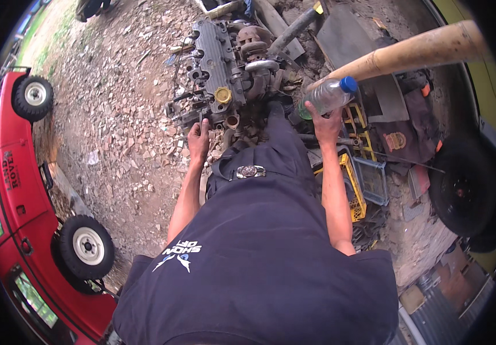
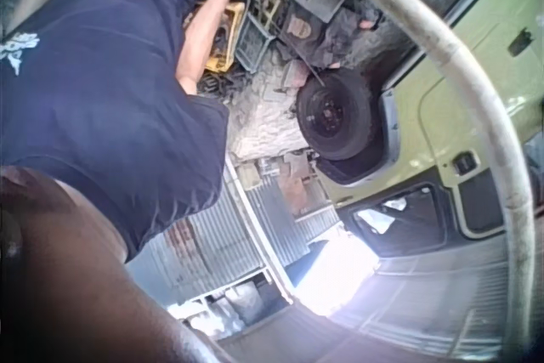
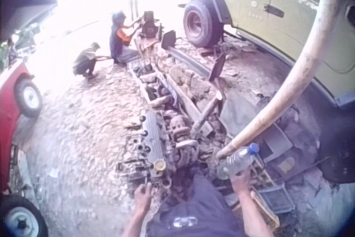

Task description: The person pours liquid from a plastic bottle onto the engine block and then uses a metal scribe to clean the mounting surfaces by hand.

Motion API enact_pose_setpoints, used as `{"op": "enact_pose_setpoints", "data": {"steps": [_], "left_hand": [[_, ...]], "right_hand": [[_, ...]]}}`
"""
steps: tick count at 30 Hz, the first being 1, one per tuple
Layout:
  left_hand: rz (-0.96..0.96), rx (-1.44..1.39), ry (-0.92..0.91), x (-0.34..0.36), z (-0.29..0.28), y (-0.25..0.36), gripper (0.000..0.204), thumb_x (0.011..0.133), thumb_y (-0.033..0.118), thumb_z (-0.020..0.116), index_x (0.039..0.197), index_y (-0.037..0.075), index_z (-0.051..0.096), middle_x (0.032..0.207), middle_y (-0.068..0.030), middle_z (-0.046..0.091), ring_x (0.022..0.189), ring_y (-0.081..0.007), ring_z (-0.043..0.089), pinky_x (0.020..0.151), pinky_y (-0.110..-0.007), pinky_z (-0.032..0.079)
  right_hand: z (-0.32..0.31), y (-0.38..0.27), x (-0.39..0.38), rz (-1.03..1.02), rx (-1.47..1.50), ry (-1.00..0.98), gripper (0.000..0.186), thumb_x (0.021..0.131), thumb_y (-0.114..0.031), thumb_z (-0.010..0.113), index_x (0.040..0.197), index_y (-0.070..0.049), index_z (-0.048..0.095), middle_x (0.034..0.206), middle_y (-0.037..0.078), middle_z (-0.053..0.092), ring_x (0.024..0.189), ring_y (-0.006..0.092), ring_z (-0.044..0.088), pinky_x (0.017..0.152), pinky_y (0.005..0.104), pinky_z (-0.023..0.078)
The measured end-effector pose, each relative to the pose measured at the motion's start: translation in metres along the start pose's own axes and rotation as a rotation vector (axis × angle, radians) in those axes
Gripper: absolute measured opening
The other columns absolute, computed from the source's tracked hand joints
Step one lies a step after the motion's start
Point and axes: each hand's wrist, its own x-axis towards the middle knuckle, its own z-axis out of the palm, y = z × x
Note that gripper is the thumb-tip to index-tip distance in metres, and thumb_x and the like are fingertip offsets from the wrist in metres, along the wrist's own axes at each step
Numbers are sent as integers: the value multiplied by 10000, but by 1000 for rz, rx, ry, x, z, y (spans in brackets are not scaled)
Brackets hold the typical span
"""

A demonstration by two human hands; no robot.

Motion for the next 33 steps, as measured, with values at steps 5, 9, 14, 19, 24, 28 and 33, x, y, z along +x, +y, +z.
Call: {"op": "enact_pose_setpoints", "data": {"steps": [5,9,14,19,24,28,33], "left_hand": [[-44,9,108,7,5,1,454,1020,384,620,790,-6,588,620,12,474,600,-84,391,537,-295,341],[-81,-4,179,5,13,-9,430,1032,383,596,810,15,623,646,38,512,611,-54,401,534,-286,342],[-255,86,192,17,33,0,418,1034,375,590,820,18,627,672,34,526,641,-62,423,562,-286,358],[-365,12,231,35,64,42,421,1037,374,585,858,-1,649,704,11,574,681,-71,473,614,-278,406],[-288,-6,317,38,72,61,440,1045,391,572,907,-14,673,699,17,580,654,-70,464,606,-272,394],[-274,-36,333,19,50,48,563,1043,488,528,825,-11,670,644,6,564,623,-74,474,585,-271,381],[-321,-94,334,-6,1,7,693,1040,581,450,720,0,651,584,0,521,584,-96,456,573,-299,378]], "right_hand": [[24,3,37,-65,57,-110,705,785,-372,879,1311,-21,567,1284,156,612,1187,276,595,1037,409,439],[49,6,68,-56,23,-163,727,781,-365,879,1334,-32,546,1293,148,610,1186,288,597,1038,414,441],[74,26,115,-59,14,-292,757,772,-363,881,1336,-19,510,1261,177,632,1175,309,608,1019,421,459],[91,47,150,-35,24,-440,774,765,-374,886,1321,4,503,1192,196,661,1088,333,659,948,426,503],[99,41,159,-28,51,-574,780,763,-376,888,1307,25,497,1165,201,671,1068,342,670,929,430,511],[109,35,135,-32,27,-581,740,767,-346,888,1302,-1,511,1171,192,666,1075,330,664,933,432,508],[126,12,77,-66,43,-495,683,777,-312,884,1296,-32,540,1212,166,648,1100,323,645,938,425,506]]}}
